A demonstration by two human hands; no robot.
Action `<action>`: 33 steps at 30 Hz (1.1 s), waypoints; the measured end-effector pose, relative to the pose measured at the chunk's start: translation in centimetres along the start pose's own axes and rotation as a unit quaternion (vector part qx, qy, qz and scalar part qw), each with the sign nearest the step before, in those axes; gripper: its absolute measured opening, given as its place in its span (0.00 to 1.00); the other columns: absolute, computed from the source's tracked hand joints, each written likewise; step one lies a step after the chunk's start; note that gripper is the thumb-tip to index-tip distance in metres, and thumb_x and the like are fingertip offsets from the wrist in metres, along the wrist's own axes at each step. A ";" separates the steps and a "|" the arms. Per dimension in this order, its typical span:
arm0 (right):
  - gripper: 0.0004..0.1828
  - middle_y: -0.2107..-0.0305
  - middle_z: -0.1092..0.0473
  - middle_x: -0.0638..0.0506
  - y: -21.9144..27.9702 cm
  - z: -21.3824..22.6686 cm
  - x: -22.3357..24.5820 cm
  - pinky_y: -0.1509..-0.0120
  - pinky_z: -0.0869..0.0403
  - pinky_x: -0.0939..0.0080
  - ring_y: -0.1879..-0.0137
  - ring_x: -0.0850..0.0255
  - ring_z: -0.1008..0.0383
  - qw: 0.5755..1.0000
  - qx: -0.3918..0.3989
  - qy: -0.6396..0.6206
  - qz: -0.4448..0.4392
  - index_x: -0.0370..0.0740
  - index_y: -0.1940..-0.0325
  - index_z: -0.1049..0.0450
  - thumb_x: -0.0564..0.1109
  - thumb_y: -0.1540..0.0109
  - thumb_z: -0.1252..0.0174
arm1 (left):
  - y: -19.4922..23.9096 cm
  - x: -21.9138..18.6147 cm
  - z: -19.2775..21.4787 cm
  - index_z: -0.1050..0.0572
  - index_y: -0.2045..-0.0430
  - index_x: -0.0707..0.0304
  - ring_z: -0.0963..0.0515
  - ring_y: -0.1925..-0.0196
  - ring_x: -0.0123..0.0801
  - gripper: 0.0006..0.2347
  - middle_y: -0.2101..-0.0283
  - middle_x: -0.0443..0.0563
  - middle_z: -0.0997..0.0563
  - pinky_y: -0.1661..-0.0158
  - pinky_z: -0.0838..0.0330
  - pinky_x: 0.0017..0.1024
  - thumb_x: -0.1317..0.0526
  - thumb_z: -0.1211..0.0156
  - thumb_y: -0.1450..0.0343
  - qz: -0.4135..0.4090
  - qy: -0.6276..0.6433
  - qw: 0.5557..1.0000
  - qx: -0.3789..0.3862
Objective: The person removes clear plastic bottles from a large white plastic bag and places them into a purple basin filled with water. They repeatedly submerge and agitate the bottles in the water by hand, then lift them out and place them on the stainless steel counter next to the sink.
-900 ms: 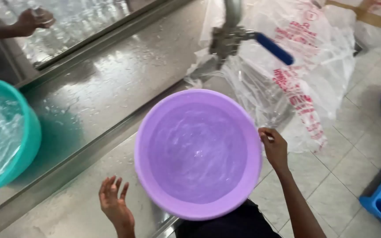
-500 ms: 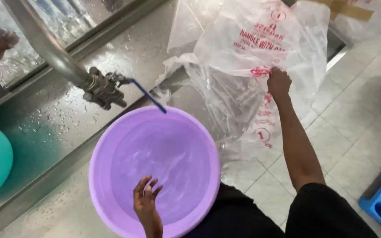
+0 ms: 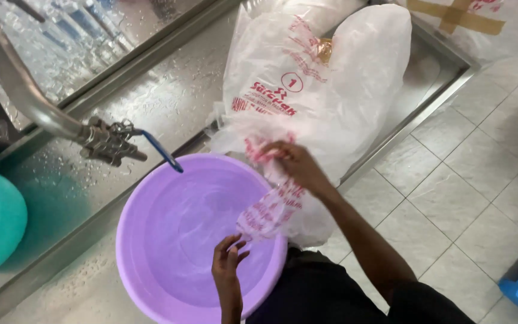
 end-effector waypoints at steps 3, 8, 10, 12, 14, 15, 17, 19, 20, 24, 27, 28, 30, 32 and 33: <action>0.19 0.44 0.20 0.56 0.0 9.1 -7.1 0.64 0.29 0.72 0.62 0.74 0.30 0.978 -0.151 -0.124 -0.071 0.50 0.40 0.19 0.41 0.33 0.45 | 0.3 -1.0 -2.0 0.19 0.48 0.66 0.13 0.45 0.44 0.14 0.44 0.57 0.15 0.51 0.14 0.39 0.61 0.42 0.25 0.018 -0.033 0.999 0.036; 0.16 0.63 0.26 0.56 0.1 20.9 -8.9 0.62 0.30 0.71 0.65 0.71 0.32 0.962 -0.264 -0.041 -0.065 0.49 0.38 0.19 0.35 0.24 0.47 | -0.8 4.3 -2.9 0.22 0.45 0.62 0.13 0.44 0.40 0.14 0.43 0.54 0.14 0.51 0.15 0.35 0.59 0.40 0.25 0.023 -0.048 0.994 0.091; 0.15 0.57 0.26 0.57 0.3 24.6 -10.4 0.66 0.32 0.72 0.66 0.72 0.37 0.957 -0.288 -0.005 -0.036 0.48 0.39 0.19 0.35 0.21 0.49 | -0.3 5.7 -3.4 0.22 0.46 0.62 0.13 0.45 0.38 0.14 0.43 0.53 0.14 0.52 0.16 0.34 0.57 0.39 0.24 0.012 -0.050 0.992 0.115; 0.14 0.49 0.34 0.50 -0.4 27.4 -9.2 0.47 0.35 0.58 0.52 0.58 0.34 0.930 -0.301 0.197 0.076 0.44 0.40 0.15 0.35 0.20 0.45 | -0.1 5.8 -5.0 0.22 0.45 0.59 0.14 0.45 0.36 0.14 0.42 0.50 0.15 0.48 0.18 0.31 0.59 0.41 0.24 0.024 -0.086 0.983 0.160; 0.11 0.50 0.36 0.44 -2.1 30.9 -14.2 0.46 0.31 0.51 0.50 0.50 0.33 0.903 -0.280 0.300 0.127 0.38 0.37 0.15 0.35 0.23 0.37 | -0.5 4.5 -7.4 0.22 0.44 0.56 0.14 0.42 0.35 0.14 0.41 0.49 0.15 0.45 0.19 0.32 0.57 0.40 0.24 0.023 -0.107 0.977 0.182; 0.13 0.51 0.38 0.38 -2.7 31.5 -16.9 0.45 0.28 0.43 0.47 0.42 0.32 0.867 -0.249 0.397 0.169 0.32 0.35 0.14 0.34 0.25 0.28 | -0.1 4.3 -8.5 0.23 0.43 0.54 0.14 0.39 0.35 0.15 0.39 0.47 0.15 0.42 0.21 0.33 0.55 0.40 0.25 0.031 -0.129 0.970 0.203; 0.16 0.51 0.36 0.38 -3.1 32.0 -19.4 0.56 0.27 0.47 0.48 0.43 0.32 0.840 -0.224 0.459 0.183 0.31 0.35 0.14 0.29 0.28 0.30 | 0.2 4.0 -11.4 0.25 0.40 0.54 0.18 0.34 0.38 0.18 0.36 0.49 0.17 0.39 0.22 0.37 0.54 0.40 0.24 0.043 -0.148 0.960 0.234; 0.20 0.51 0.34 0.38 -4.5 33.6 -22.6 0.67 0.26 0.50 0.49 0.44 0.33 0.810 -0.188 0.517 0.202 0.30 0.35 0.14 0.23 0.31 0.32 | 0.4 5.5 -15.3 0.27 0.36 0.55 0.21 0.28 0.41 0.20 0.33 0.51 0.19 0.35 0.24 0.40 0.53 0.41 0.23 0.060 -0.159 0.951 0.259; 0.24 0.52 0.31 0.41 -4.9 34.5 -24.4 0.61 0.28 0.53 0.50 0.47 0.32 0.748 -0.190 0.597 0.219 0.39 0.33 0.14 0.26 0.33 0.28 | 0.3 7.4 -17.5 0.36 0.29 0.54 0.33 0.22 0.46 0.27 0.26 0.55 0.30 0.29 0.38 0.45 0.48 0.42 0.24 0.044 -0.255 0.920 0.295; 0.19 0.54 0.22 0.47 -7.5 40.2 -37.2 0.50 0.31 0.50 0.50 0.49 0.27 0.688 -0.131 0.703 0.124 0.53 0.31 0.12 0.44 0.27 0.31 | 1.1 15.4 -24.1 0.44 0.21 0.57 0.40 0.19 0.50 0.36 0.20 0.59 0.39 0.25 0.45 0.44 0.45 0.41 0.26 0.090 -0.350 0.855 0.372; 0.30 0.45 0.23 0.29 -10.0 40.5 -36.1 0.47 0.27 0.29 0.46 0.31 0.24 0.910 0.028 0.342 -0.233 0.31 0.28 0.23 0.27 0.34 0.50 | 0.7 20.0 -25.0 0.45 0.21 0.50 0.26 0.27 0.52 0.35 0.28 0.60 0.26 0.33 0.33 0.44 0.44 0.44 0.25 0.162 -0.326 0.839 0.405; 0.30 0.45 0.23 0.29 -9.2 40.7 -34.7 0.47 0.27 0.29 0.46 0.31 0.24 0.909 0.047 0.341 -0.236 0.31 0.28 0.23 0.27 0.34 0.50 | 0.8 24.1 -24.5 0.45 0.21 0.50 0.26 0.27 0.52 0.35 0.28 0.60 0.26 0.33 0.33 0.44 0.44 0.44 0.25 0.177 -0.322 0.842 0.395; 0.46 0.29 0.32 0.16 -9.4 39.5 -27.2 0.26 0.47 0.28 0.24 0.23 0.38 0.854 0.104 0.509 0.038 0.27 0.14 0.31 0.48 0.35 0.34 | -0.3 31.1 -23.5 0.39 0.25 0.57 0.24 0.29 0.54 0.31 0.30 0.67 0.24 0.37 0.29 0.45 0.48 0.40 0.24 0.128 -0.355 0.852 0.363; 0.49 0.23 0.50 0.24 -6.6 31.1 -11.0 0.22 0.48 0.21 0.18 0.28 0.54 0.874 0.079 0.478 0.028 0.27 0.11 0.38 0.48 0.34 0.33 | -0.3 23.7 -23.0 0.29 0.34 0.58 0.21 0.33 0.48 0.23 0.34 0.60 0.20 0.37 0.30 0.40 0.48 0.45 0.23 0.188 -0.350 0.860 0.321; 0.52 0.17 0.68 0.32 -2.2 28.1 -2.5 0.17 0.50 0.13 0.13 0.32 0.69 0.892 0.047 0.449 0.009 0.27 0.09 0.45 0.47 0.33 0.32 | -0.3 20.3 -22.3 0.18 0.43 0.58 0.19 0.36 0.42 0.21 0.37 0.53 0.16 0.37 0.31 0.36 0.48 0.50 0.22 0.244 -0.343 0.860 0.288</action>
Point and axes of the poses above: each hand's wrist, its own y-axis away from the middle knuckle, its own z-axis out of the back of the hand, x = y × z, the point moved 9 cm from there along -y, towards the middle knuckle
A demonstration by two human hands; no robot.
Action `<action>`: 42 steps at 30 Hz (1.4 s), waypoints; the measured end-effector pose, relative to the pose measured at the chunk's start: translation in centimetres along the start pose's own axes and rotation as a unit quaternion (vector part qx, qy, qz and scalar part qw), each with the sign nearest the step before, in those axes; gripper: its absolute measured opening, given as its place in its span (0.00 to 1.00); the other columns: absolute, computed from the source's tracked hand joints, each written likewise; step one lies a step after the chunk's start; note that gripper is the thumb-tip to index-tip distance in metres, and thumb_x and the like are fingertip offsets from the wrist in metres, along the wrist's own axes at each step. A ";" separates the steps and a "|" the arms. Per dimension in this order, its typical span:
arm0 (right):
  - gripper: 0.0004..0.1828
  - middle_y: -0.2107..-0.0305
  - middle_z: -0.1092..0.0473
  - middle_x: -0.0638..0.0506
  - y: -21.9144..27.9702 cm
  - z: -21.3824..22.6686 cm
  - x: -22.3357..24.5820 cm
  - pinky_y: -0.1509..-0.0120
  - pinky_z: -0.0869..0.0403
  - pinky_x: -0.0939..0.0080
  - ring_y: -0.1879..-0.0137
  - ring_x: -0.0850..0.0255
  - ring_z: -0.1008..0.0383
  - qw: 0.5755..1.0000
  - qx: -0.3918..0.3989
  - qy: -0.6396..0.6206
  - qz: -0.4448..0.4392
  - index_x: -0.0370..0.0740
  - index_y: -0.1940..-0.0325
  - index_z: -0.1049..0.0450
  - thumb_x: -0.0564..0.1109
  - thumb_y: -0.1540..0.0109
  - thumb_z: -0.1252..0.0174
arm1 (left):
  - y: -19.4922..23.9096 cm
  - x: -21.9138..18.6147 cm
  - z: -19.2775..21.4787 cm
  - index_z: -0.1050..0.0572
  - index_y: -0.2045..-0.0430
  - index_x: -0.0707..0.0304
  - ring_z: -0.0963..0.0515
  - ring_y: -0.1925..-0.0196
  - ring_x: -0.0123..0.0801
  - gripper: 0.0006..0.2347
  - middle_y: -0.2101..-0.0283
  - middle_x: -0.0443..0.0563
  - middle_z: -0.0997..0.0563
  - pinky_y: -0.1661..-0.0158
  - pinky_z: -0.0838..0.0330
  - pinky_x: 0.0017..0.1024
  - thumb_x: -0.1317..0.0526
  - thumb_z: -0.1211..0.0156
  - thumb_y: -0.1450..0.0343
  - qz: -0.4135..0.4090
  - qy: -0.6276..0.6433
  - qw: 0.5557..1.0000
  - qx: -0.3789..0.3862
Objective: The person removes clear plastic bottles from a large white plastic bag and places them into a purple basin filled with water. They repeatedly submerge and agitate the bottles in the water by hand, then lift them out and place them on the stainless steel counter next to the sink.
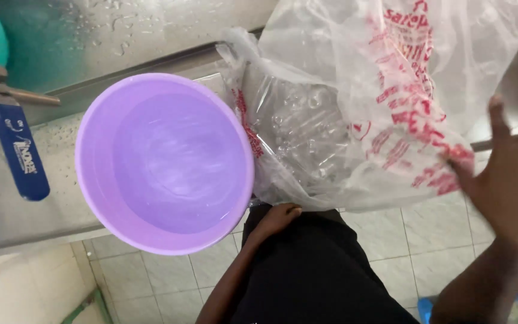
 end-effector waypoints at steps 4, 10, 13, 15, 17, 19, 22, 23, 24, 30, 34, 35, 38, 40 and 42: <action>0.48 0.19 0.49 0.41 6.3 -7.8 10.1 0.17 0.38 0.30 0.14 0.41 0.50 0.882 0.180 -0.214 0.380 0.59 0.19 0.40 0.57 0.41 0.28 | 5.4 -4.9 5.6 0.13 0.54 0.62 0.12 0.59 0.30 0.17 0.57 0.49 0.09 0.54 0.19 0.28 0.52 0.48 0.21 -0.009 0.148 0.984 -0.098; 0.19 0.54 0.19 0.36 0.4 -27.6 5.7 0.38 0.24 0.34 0.43 0.36 0.18 0.938 0.263 -0.198 0.104 0.41 0.38 0.22 0.53 0.26 0.47 | 2.3 -11.6 14.8 0.22 0.41 0.67 0.13 0.51 0.52 0.15 0.51 0.64 0.18 0.55 0.14 0.35 0.65 0.39 0.23 -0.193 -0.072 0.869 -0.450; 0.19 0.59 0.18 0.47 1.5 -32.7 -3.9 0.41 0.21 0.40 0.46 0.46 0.16 0.969 0.234 -0.074 -0.017 0.56 0.35 0.22 0.60 0.26 0.47 | -6.1 -13.6 15.5 0.19 0.47 0.58 0.16 0.44 0.57 0.11 0.51 0.61 0.18 0.44 0.19 0.46 0.62 0.41 0.23 -0.237 -0.102 0.887 -0.384; 0.27 0.63 0.16 0.47 2.3 -33.3 -6.8 0.53 0.18 0.48 0.58 0.50 0.15 0.929 0.301 -0.156 -0.145 0.43 0.37 0.20 0.66 0.24 0.48 | -13.5 -15.5 14.4 0.21 0.40 0.61 0.19 0.35 0.53 0.15 0.40 0.62 0.19 0.34 0.26 0.44 0.64 0.42 0.22 -0.275 -0.300 0.853 -0.328; 0.30 0.64 0.19 0.43 2.9 -33.7 -6.4 0.58 0.17 0.48 0.62 0.49 0.16 0.878 0.280 -0.307 -0.240 0.41 0.38 0.23 0.68 0.24 0.48 | -15.8 -16.4 14.4 0.23 0.36 0.64 0.25 0.31 0.57 0.20 0.36 0.65 0.23 0.31 0.31 0.50 0.60 0.35 0.25 -0.246 -0.390 0.820 -0.338; 0.33 0.66 0.22 0.38 3.3 -34.5 -6.4 0.63 0.15 0.48 0.66 0.48 0.18 0.793 0.248 -0.451 -0.325 0.37 0.38 0.27 0.71 0.25 0.47 | -19.4 -16.1 14.5 0.26 0.33 0.67 0.31 0.26 0.62 0.28 0.31 0.68 0.28 0.28 0.37 0.56 0.55 0.27 0.28 -0.215 -0.479 0.779 -0.343; 0.43 0.67 0.27 0.43 3.9 -36.0 -7.3 0.60 0.16 0.49 0.69 0.52 0.22 0.698 0.183 -0.573 -0.389 0.32 0.33 0.40 0.75 0.27 0.44 | -28.3 -10.9 15.3 0.31 0.31 0.66 0.25 0.38 0.66 0.38 0.38 0.68 0.29 0.40 0.29 0.64 0.46 0.24 0.34 -0.115 -0.450 0.832 -0.304; 0.48 0.61 0.34 0.46 3.9 -35.8 -8.1 0.54 0.15 0.50 0.65 0.55 0.25 0.701 0.155 -0.573 -0.397 0.32 0.30 0.41 0.77 0.30 0.40 | -32.0 -8.4 15.0 0.29 0.32 0.67 0.23 0.40 0.64 0.38 0.43 0.66 0.27 0.40 0.28 0.63 0.43 0.25 0.33 -0.107 -0.377 0.884 -0.255; 0.54 0.55 0.42 0.49 4.0 -35.6 -8.9 0.49 0.15 0.50 0.62 0.58 0.28 0.703 0.126 -0.572 -0.403 0.31 0.28 0.43 0.79 0.33 0.35 | -35.7 -6.0 14.5 0.28 0.33 0.67 0.20 0.42 0.62 0.37 0.48 0.64 0.25 0.41 0.27 0.62 0.40 0.26 0.33 -0.096 -0.301 0.927 -0.205; 0.34 0.69 0.47 0.63 1.5 -39.6 -12.1 0.58 0.32 0.78 0.68 0.75 0.37 0.687 -0.014 -0.604 -0.404 0.45 0.55 0.37 0.74 0.32 0.33 | -33.0 -6.2 12.1 0.46 0.26 0.57 0.38 0.32 0.77 0.38 0.33 0.69 0.43 0.39 0.35 0.75 0.46 0.31 0.28 -0.086 -0.042 0.993 -0.066; 0.44 0.63 0.45 0.57 -0.5 -39.7 -11.3 0.43 0.24 0.69 0.61 0.67 0.33 0.613 -0.080 -0.686 -0.384 0.37 0.36 0.44 0.69 0.32 0.27 | -29.3 -6.9 11.3 0.58 0.21 0.51 0.49 0.27 0.85 0.41 0.24 0.72 0.54 0.39 0.39 0.83 0.49 0.34 0.24 -0.074 0.137 0.988 -0.001; 0.44 0.61 0.47 0.57 -0.5 -41.0 -12.0 0.44 0.26 0.69 0.58 0.68 0.35 0.610 -0.091 -0.698 -0.362 0.42 0.36 0.45 0.71 0.32 0.27 | -27.8 -5.9 10.3 0.63 0.19 0.49 0.54 0.24 0.90 0.43 0.20 0.74 0.60 0.38 0.42 0.87 0.51 0.35 0.23 -0.058 0.223 0.972 0.041; 0.50 0.48 0.48 0.47 0.6 -40.2 -12.3 0.38 0.24 0.54 0.44 0.58 0.38 0.668 -0.127 -0.642 -0.353 0.46 0.28 0.47 0.77 0.33 0.26 | -29.8 -1.2 6.2 0.64 0.17 0.53 0.56 0.24 0.96 0.44 0.17 0.79 0.63 0.43 0.38 0.91 0.54 0.35 0.22 -0.007 0.366 0.924 0.105; 0.58 0.39 0.48 0.37 -1.4 -37.6 -11.0 0.32 0.20 0.39 0.32 0.48 0.39 0.722 -0.149 -0.580 -0.346 0.44 0.20 0.47 0.80 0.33 0.26 | -31.8 -0.9 6.7 0.59 0.18 0.60 0.52 0.26 0.98 0.43 0.19 0.83 0.61 0.49 0.31 0.91 0.55 0.33 0.23 0.014 0.421 0.900 0.114; 0.59 0.41 0.32 0.44 -1.1 -37.5 -8.1 0.37 0.23 0.46 0.44 0.57 0.29 0.679 -0.047 -0.670 -0.298 0.54 0.18 0.62 0.75 0.31 0.27 | -30.4 -0.8 5.0 0.49 0.24 0.70 0.50 0.24 0.91 0.35 0.25 0.79 0.49 0.38 0.47 0.89 0.55 0.39 0.24 0.053 0.469 0.869 0.153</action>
Point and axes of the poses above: each hand's wrist, its own y-axis away from the middle knuckle, its own z-axis out of the back of the hand, x = y × z, the point moved 9 cm from there along -y, towards the middle knuckle
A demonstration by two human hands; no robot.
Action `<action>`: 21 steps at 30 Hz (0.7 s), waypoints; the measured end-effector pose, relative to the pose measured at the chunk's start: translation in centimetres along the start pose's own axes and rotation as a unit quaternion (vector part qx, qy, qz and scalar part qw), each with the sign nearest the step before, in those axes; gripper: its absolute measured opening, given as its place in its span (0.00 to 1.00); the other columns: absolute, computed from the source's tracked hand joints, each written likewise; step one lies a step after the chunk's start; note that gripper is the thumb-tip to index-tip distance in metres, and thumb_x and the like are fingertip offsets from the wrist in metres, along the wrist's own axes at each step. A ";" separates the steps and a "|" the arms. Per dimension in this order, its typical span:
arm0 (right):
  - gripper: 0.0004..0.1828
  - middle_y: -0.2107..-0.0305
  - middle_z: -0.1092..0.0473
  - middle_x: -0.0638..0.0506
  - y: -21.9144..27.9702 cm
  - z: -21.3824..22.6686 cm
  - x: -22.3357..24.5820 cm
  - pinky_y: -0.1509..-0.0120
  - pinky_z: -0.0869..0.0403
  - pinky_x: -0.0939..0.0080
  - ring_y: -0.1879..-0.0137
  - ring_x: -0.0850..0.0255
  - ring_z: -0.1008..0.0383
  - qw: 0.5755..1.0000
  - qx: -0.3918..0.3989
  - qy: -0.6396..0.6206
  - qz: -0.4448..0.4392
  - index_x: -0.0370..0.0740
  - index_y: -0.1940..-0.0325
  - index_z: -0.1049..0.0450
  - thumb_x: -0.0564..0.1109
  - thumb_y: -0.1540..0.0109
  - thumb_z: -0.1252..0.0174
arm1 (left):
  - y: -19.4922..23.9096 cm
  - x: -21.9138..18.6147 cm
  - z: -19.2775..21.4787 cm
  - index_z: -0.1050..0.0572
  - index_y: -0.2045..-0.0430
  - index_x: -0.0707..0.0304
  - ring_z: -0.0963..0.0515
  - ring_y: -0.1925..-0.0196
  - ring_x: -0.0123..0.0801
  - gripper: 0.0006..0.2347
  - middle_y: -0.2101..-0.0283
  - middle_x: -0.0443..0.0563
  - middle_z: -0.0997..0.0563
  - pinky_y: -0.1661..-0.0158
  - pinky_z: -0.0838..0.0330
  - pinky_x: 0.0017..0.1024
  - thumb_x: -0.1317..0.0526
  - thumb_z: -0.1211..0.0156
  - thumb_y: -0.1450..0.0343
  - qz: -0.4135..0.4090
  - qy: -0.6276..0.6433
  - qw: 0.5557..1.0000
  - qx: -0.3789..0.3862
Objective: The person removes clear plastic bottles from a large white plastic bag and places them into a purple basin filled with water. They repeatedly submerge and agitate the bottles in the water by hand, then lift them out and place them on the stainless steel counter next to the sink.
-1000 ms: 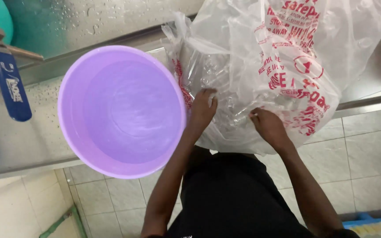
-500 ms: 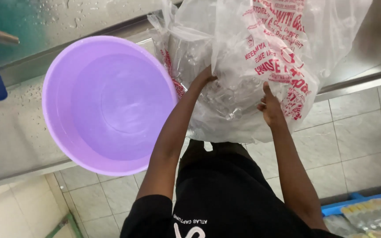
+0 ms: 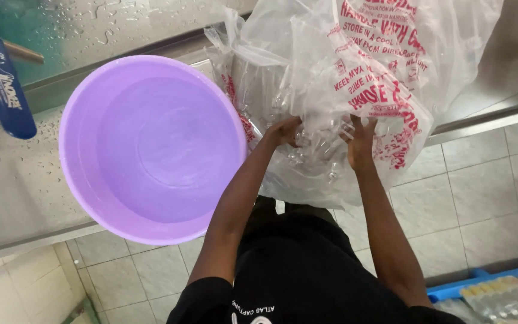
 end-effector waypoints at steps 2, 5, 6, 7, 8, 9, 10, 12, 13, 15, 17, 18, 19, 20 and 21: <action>0.52 0.41 0.30 0.43 -0.2 0.0 -1.0 0.37 0.23 0.39 0.41 0.51 0.26 0.999 0.027 -0.023 -0.030 0.55 0.23 0.54 0.75 0.32 0.26 | 0.0 1.2 0.5 0.58 0.20 0.59 0.62 0.22 0.88 0.43 0.21 0.78 0.61 0.37 0.59 0.90 0.47 0.36 0.25 -0.005 -0.018 1.000 0.019; 0.36 0.47 0.25 0.47 1.2 -1.8 -0.3 0.41 0.19 0.38 0.45 0.49 0.19 0.991 0.078 -0.078 -0.075 0.55 0.34 0.39 0.69 0.34 0.27 | 3.2 1.1 -1.3 0.65 0.16 0.48 0.75 0.19 0.84 0.52 0.16 0.76 0.73 0.33 0.72 0.90 0.37 0.30 0.27 -0.043 -0.065 0.996 0.031; 0.27 0.54 0.21 0.51 1.7 -3.1 0.4 0.45 0.15 0.43 0.50 0.53 0.15 0.985 0.098 -0.109 -0.092 0.53 0.41 0.31 0.65 0.34 0.28 | 4.6 0.0 -2.2 0.63 0.16 0.47 0.75 0.18 0.83 0.53 0.16 0.76 0.74 0.31 0.74 0.88 0.34 0.28 0.28 -0.070 -0.093 0.993 0.025; 0.27 0.54 0.21 0.51 2.5 -3.2 1.0 0.45 0.15 0.43 0.50 0.53 0.15 0.985 0.102 -0.108 -0.091 0.53 0.41 0.31 0.65 0.34 0.28 | 12.3 -1.6 -6.5 0.63 0.16 0.47 0.75 0.18 0.83 0.53 0.16 0.76 0.74 0.31 0.74 0.88 0.34 0.28 0.28 -0.075 -0.092 0.993 0.023; 0.24 0.50 0.22 0.52 3.2 -3.8 1.9 0.43 0.16 0.42 0.47 0.53 0.16 0.982 0.128 -0.118 -0.074 0.52 0.42 0.30 0.63 0.32 0.30 | 18.9 -4.4 -11.0 0.60 0.17 0.52 0.67 0.18 0.81 0.52 0.17 0.80 0.67 0.29 0.65 0.84 0.36 0.29 0.29 -0.094 -0.174 0.980 -0.017; 0.21 0.47 0.22 0.52 4.5 -3.9 2.3 0.40 0.17 0.42 0.43 0.52 0.18 0.979 0.150 -0.127 -0.060 0.52 0.43 0.29 0.62 0.31 0.32 | 25.7 -6.7 -15.8 0.56 0.19 0.56 0.58 0.17 0.80 0.50 0.18 0.83 0.60 0.28 0.57 0.80 0.37 0.30 0.31 -0.107 -0.253 0.960 -0.058; 0.21 0.47 0.22 0.52 6.8 -5.0 4.0 0.40 0.17 0.42 0.43 0.52 0.18 0.978 0.151 -0.126 -0.063 0.52 0.43 0.29 0.62 0.31 0.32 | 27.4 -6.0 -16.3 0.56 0.19 0.56 0.58 0.17 0.80 0.50 0.18 0.83 0.60 0.28 0.57 0.80 0.37 0.30 0.31 -0.106 -0.250 0.960 -0.060; 0.21 0.38 0.26 0.50 11.0 -9.1 8.4 0.31 0.20 0.42 0.33 0.53 0.22 0.969 0.217 -0.116 -0.028 0.53 0.38 0.33 0.59 0.29 0.37 | 31.4 -6.7 -17.1 0.54 0.18 0.52 0.54 0.17 0.77 0.55 0.20 0.86 0.52 0.27 0.51 0.75 0.34 0.24 0.37 -0.161 -0.261 0.949 -0.074; 0.21 0.38 0.26 0.50 12.6 -9.6 9.2 0.31 0.20 0.42 0.33 0.53 0.22 0.968 0.222 -0.117 -0.029 0.53 0.38 0.33 0.59 0.29 0.37 | 32.8 -5.7 -16.5 0.54 0.18 0.52 0.54 0.17 0.77 0.55 0.20 0.86 0.52 0.27 0.51 0.75 0.34 0.24 0.37 -0.163 -0.260 0.948 -0.079; 0.31 0.33 0.28 0.50 16.1 -11.6 11.3 0.32 0.21 0.45 0.30 0.58 0.25 0.959 0.272 -0.080 0.003 0.52 0.31 0.37 0.58 0.33 0.34 | 36.3 -5.3 -16.1 0.55 0.18 0.54 0.46 0.18 0.71 0.54 0.23 0.85 0.46 0.25 0.46 0.66 0.43 0.20 0.34 -0.260 -0.238 0.934 -0.056; 0.34 0.33 0.29 0.50 19.1 -14.2 11.9 0.38 0.21 0.52 0.35 0.61 0.25 0.952 0.299 -0.064 0.002 0.48 0.28 0.37 0.57 0.34 0.33 | 39.1 -3.8 -14.4 0.56 0.17 0.53 0.42 0.20 0.66 0.54 0.23 0.83 0.45 0.26 0.43 0.64 0.45 0.19 0.34 -0.286 -0.212 0.932 -0.064; 0.37 0.34 0.29 0.50 20.9 -15.5 12.1 0.44 0.21 0.58 0.40 0.64 0.25 0.947 0.318 -0.046 -0.001 0.45 0.25 0.37 0.55 0.35 0.32 | 40.6 -3.0 -13.6 0.58 0.17 0.52 0.39 0.22 0.61 0.55 0.23 0.81 0.45 0.27 0.40 0.61 0.47 0.18 0.34 -0.307 -0.185 0.931 -0.067; 0.37 0.34 0.29 0.50 21.5 -16.6 11.6 0.44 0.21 0.58 0.40 0.64 0.25 0.944 0.327 -0.047 -0.002 0.45 0.25 0.37 0.55 0.35 0.32 | 42.3 -2.2 -12.3 0.58 0.17 0.52 0.39 0.22 0.61 0.55 0.23 0.81 0.45 0.27 0.40 0.61 0.47 0.18 0.34 -0.311 -0.184 0.929 -0.075; 0.37 0.39 0.28 0.48 22.1 -17.4 10.3 0.43 0.20 0.55 0.44 0.61 0.23 0.945 0.325 -0.009 -0.030 0.42 0.27 0.37 0.51 0.37 0.30 | 44.2 -1.4 -11.2 0.56 0.17 0.48 0.41 0.21 0.64 0.53 0.23 0.81 0.45 0.27 0.42 0.63 0.48 0.19 0.33 -0.325 -0.161 0.929 -0.073; 0.37 0.45 0.27 0.47 22.6 -18.4 9.2 0.42 0.18 0.51 0.48 0.58 0.21 0.944 0.324 0.028 -0.056 0.40 0.29 0.37 0.48 0.38 0.28 | 46.0 -0.8 -10.0 0.54 0.17 0.45 0.43 0.20 0.68 0.51 0.23 0.80 0.45 0.27 0.44 0.65 0.49 0.20 0.33 -0.341 -0.140 0.927 -0.071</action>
Point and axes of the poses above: each hand's wrist, its own y-axis away from the middle knuckle, its own z-axis out of the back of the hand, x = y × z, the point moved 9 cm from there along -y, towards the middle knuckle
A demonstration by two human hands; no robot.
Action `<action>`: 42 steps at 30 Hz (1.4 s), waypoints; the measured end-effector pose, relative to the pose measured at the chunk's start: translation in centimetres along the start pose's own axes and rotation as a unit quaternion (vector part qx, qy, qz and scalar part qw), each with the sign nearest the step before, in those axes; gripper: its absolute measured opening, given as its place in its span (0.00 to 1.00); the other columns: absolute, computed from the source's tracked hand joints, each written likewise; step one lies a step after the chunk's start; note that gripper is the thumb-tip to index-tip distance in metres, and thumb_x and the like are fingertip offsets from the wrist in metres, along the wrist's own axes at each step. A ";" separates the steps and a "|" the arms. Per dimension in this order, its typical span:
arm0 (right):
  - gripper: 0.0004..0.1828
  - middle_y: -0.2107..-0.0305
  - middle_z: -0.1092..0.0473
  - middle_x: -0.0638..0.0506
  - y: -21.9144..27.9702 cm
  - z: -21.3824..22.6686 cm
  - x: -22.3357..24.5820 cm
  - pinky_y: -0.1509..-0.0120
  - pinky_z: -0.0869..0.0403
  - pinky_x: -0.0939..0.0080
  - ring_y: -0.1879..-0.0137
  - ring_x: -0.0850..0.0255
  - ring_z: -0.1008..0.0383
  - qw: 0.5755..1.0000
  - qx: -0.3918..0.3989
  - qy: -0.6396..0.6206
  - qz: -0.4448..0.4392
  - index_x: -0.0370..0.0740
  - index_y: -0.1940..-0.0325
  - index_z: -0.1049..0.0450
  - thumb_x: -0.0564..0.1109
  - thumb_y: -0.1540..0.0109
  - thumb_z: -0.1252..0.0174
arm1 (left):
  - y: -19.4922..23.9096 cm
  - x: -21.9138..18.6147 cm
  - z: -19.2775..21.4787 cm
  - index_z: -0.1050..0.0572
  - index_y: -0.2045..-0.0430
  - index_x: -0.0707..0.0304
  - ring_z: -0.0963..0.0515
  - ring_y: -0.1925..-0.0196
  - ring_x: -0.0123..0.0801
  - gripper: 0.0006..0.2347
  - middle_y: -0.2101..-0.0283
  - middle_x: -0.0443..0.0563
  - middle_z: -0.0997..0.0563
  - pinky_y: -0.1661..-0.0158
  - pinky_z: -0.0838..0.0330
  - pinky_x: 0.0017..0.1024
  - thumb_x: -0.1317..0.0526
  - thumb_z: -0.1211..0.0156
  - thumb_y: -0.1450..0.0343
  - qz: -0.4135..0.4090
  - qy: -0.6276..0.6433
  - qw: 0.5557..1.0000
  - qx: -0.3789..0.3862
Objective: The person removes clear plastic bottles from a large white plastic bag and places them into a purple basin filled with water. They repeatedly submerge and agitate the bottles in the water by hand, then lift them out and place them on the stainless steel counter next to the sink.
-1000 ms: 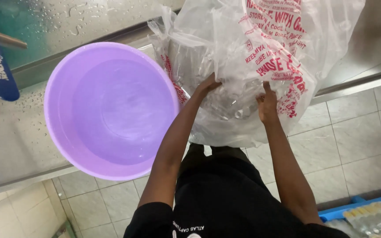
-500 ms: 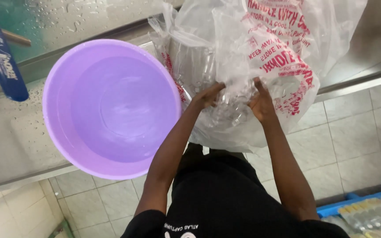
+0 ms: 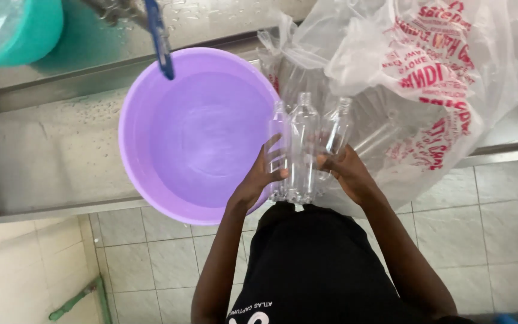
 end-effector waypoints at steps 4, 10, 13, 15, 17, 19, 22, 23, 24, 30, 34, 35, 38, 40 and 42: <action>0.47 0.41 0.28 0.43 -3.2 -6.2 -2.6 0.41 0.18 0.48 0.43 0.54 0.20 0.995 0.090 0.039 -0.006 0.42 0.23 0.41 0.48 0.42 0.24 | 4.0 1.6 6.5 0.52 0.17 0.47 0.34 0.24 0.59 0.49 0.25 0.71 0.37 0.29 0.36 0.55 0.52 0.21 0.32 -0.064 0.073 0.995 -0.039; 0.57 0.41 0.29 0.37 -8.9 -12.1 -10.7 0.38 0.17 0.55 0.43 0.56 0.21 0.982 0.185 0.034 -0.019 0.47 0.16 0.53 0.44 0.39 0.23 | 7.9 3.9 14.8 0.51 0.19 0.48 0.28 0.26 0.59 0.49 0.25 0.72 0.33 0.33 0.30 0.56 0.48 0.22 0.34 -0.066 0.151 0.982 -0.093; 0.54 0.40 0.28 0.37 -9.8 -13.7 -11.8 0.44 0.16 0.49 0.42 0.50 0.19 0.979 0.186 0.039 -0.070 0.49 0.15 0.51 0.43 0.38 0.26 | 9.0 4.4 16.3 0.54 0.18 0.46 0.26 0.27 0.59 0.51 0.24 0.73 0.35 0.36 0.26 0.54 0.45 0.22 0.34 -0.090 0.177 0.978 -0.067; 0.50 0.43 0.26 0.35 -10.4 -13.6 -12.0 0.48 0.16 0.50 0.43 0.45 0.17 0.981 0.168 0.021 -0.094 0.47 0.16 0.49 0.45 0.36 0.27 | 9.2 4.1 16.3 0.52 0.19 0.46 0.22 0.30 0.53 0.51 0.25 0.72 0.33 0.37 0.23 0.52 0.41 0.22 0.35 -0.094 0.207 0.972 -0.063; 0.49 0.42 0.25 0.36 -10.1 -14.2 -11.5 0.48 0.17 0.50 0.43 0.45 0.17 0.978 0.180 0.006 -0.105 0.49 0.17 0.47 0.48 0.37 0.28 | 9.1 4.9 17.2 0.51 0.20 0.46 0.22 0.30 0.54 0.49 0.26 0.72 0.32 0.37 0.24 0.54 0.42 0.23 0.34 -0.106 0.213 0.969 -0.068; 0.47 0.41 0.25 0.36 -10.0 -14.4 -11.4 0.47 0.17 0.51 0.43 0.46 0.17 0.974 0.193 -0.004 -0.120 0.50 0.18 0.46 0.52 0.37 0.29 | 9.0 5.8 17.8 0.50 0.20 0.46 0.22 0.29 0.55 0.48 0.26 0.71 0.31 0.36 0.24 0.57 0.43 0.23 0.33 -0.121 0.224 0.964 -0.075; 0.51 0.39 0.27 0.34 -10.6 -13.8 -12.4 0.44 0.19 0.47 0.40 0.43 0.18 0.973 0.199 0.018 -0.113 0.47 0.15 0.53 0.53 0.35 0.30 | 8.7 6.7 18.3 0.50 0.20 0.48 0.23 0.29 0.57 0.46 0.27 0.70 0.30 0.35 0.27 0.62 0.46 0.23 0.32 -0.129 0.243 0.958 -0.078; 0.52 0.38 0.29 0.32 -11.2 -13.3 -13.1 0.43 0.19 0.42 0.42 0.43 0.20 0.975 0.194 0.044 -0.098 0.47 0.14 0.57 0.50 0.33 0.31 | 8.8 7.0 18.7 0.49 0.20 0.48 0.22 0.30 0.55 0.45 0.28 0.69 0.29 0.35 0.26 0.60 0.48 0.24 0.31 -0.124 0.237 0.958 -0.100; 0.53 0.37 0.32 0.30 -12.0 -12.6 -13.7 0.41 0.18 0.37 0.43 0.43 0.21 0.976 0.188 0.071 -0.081 0.46 0.13 0.61 0.48 0.31 0.32 | 8.6 7.2 19.0 0.48 0.20 0.48 0.21 0.31 0.54 0.44 0.28 0.68 0.28 0.35 0.25 0.58 0.49 0.24 0.30 -0.120 0.231 0.958 -0.120; 0.67 0.30 0.47 0.23 -10.4 -13.0 -12.9 0.24 0.32 0.29 0.29 0.35 0.31 0.969 0.185 0.161 0.022 0.36 0.12 0.73 0.51 0.32 0.26 | 9.7 6.3 18.2 0.50 0.20 0.49 0.23 0.31 0.47 0.50 0.27 0.63 0.30 0.34 0.26 0.55 0.37 0.25 0.35 -0.081 0.168 0.964 -0.189; 0.78 0.21 0.66 0.20 -7.5 -12.2 -10.7 0.14 0.60 0.24 0.16 0.16 0.66 0.952 0.189 0.219 0.103 0.42 0.11 0.80 0.50 0.38 0.19 | 9.7 7.3 20.4 0.58 0.19 0.51 0.33 0.22 0.53 0.46 0.19 0.63 0.39 0.27 0.36 0.59 0.31 0.42 0.26 -0.088 0.171 0.957 -0.219; 0.69 0.18 0.64 0.28 -6.0 -11.7 -8.6 0.12 0.56 0.30 0.14 0.24 0.63 0.945 0.182 0.232 0.141 0.43 0.10 0.70 0.49 0.36 0.21 | 11.1 6.9 21.4 0.63 0.18 0.55 0.46 0.18 0.63 0.47 0.18 0.72 0.52 0.25 0.49 0.65 0.33 0.39 0.23 -0.080 0.083 0.929 -0.350; 0.40 0.25 0.46 0.38 -4.1 -6.0 -4.7 0.17 0.39 0.41 0.19 0.37 0.45 0.938 0.119 0.248 0.211 0.40 0.20 0.42 0.44 0.32 0.30 | 13.8 4.1 21.5 0.60 0.17 0.56 0.56 0.15 0.68 0.44 0.17 0.73 0.58 0.22 0.57 0.66 0.40 0.31 0.18 -0.117 -0.082 0.842 -0.521; 0.22 0.33 0.30 0.40 -3.5 0.3 -3.1 0.24 0.26 0.47 0.25 0.42 0.30 0.936 0.064 0.252 0.238 0.37 0.31 0.24 0.38 0.30 0.36 | 13.7 1.1 18.3 0.52 0.17 0.52 0.52 0.14 0.63 0.40 0.17 0.67 0.51 0.21 0.51 0.62 0.46 0.27 0.17 -0.158 -0.151 0.795 -0.566; 0.14 0.49 0.20 0.49 -3.4 10.2 -1.8 0.38 0.18 0.55 0.42 0.54 0.18 0.899 -0.164 0.360 0.188 0.45 0.41 0.17 0.38 0.31 0.36 | 11.0 -3.6 11.6 0.27 0.38 0.57 0.25 0.36 0.38 0.14 0.39 0.54 0.24 0.37 0.24 0.36 0.56 0.39 0.18 -0.286 -0.084 0.834 -0.464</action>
Point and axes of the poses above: each hand's wrist, its own y-axis away from the middle knuckle, its own z-axis out of the back of the hand, x = y × z, the point moved 9 cm from there along -y, towards the middle knuckle
